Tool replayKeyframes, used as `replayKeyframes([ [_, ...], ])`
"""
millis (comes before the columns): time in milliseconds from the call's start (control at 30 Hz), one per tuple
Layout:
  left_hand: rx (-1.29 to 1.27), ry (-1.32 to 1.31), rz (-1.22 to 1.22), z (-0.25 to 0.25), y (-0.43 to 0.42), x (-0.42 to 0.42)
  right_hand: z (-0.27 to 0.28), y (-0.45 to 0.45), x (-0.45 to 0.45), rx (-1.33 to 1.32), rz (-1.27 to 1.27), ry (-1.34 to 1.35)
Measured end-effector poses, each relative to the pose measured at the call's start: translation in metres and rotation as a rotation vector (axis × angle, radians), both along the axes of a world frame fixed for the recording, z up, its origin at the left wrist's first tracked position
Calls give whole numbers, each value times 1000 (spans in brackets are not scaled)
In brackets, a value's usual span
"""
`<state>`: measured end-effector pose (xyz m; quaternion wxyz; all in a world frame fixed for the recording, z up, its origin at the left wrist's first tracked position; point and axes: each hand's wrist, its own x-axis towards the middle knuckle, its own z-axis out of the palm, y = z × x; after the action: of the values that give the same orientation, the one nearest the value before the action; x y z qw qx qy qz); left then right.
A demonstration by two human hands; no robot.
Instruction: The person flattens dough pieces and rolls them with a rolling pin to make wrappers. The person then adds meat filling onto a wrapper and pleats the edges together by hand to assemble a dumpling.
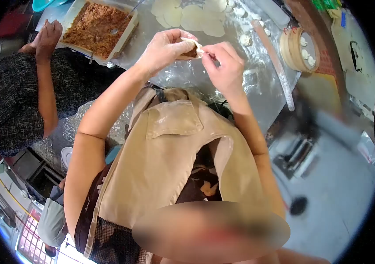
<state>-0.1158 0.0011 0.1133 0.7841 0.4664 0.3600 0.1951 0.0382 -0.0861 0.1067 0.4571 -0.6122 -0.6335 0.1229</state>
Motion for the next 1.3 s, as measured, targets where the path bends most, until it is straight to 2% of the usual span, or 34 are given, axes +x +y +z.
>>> replayKeyframes([
  [133, 102, 70, -101, 5, 5, 0, 4, -3, -2, 36, 20, 29],
  [200, 130, 99, -145, 2, 8, 0, -1, 2, 4, 86, 63, -149],
  [233, 156, 131, -183, 1, 11, 0, 0, 2, 4, 90, 64, -153],
  [300, 199, 147, -241, 3, 15, 1, 5, -3, -1, 61, 38, -16],
  [367, 240, 161, -303, 9, 14, 0, 1, -2, 1, 60, 24, -8],
  [433, 88, 39, -76, 20, 13, -2, 3, -4, 1, 73, 5, -5],
  [467, 85, -50, 36, 1, 5, -4, 4, -8, -3, -15, -81, 209],
  [533, -341, -374, 58, -12, -16, -3, -8, -10, -12, -144, -184, 624],
  [567, -575, -517, 108, -18, -24, 3, -14, -11, -13, -146, -191, 625],
  [600, -580, -516, 107, -17, -29, 9, -17, -11, -13, -138, -188, 553],
  [667, -196, -332, 259, -15, -37, 15, -17, -11, -15, -125, -186, 459],
  [767, -86, -205, 265, -12, -35, 15, -6, -4, -14, -24, -232, 308],
  [800, -85, -202, 266, -11, -33, 15, -7, -3, -12, -23, -231, 310],
  [867, -72, -157, 246, -9, -30, 16, -11, -1, -6, 85, -127, 58],
  [1000, -74, -131, 220, -6, -27, 12, -10, -3, -6, 136, -112, 25],
  [1067, -22, -83, 144, -9, -23, 11, -5, 2, -4, 146, -106, -75],
  [1300, 26, 13, -25, -1, -11, 6, 1, -2, -3, 129, -95, -101],
])
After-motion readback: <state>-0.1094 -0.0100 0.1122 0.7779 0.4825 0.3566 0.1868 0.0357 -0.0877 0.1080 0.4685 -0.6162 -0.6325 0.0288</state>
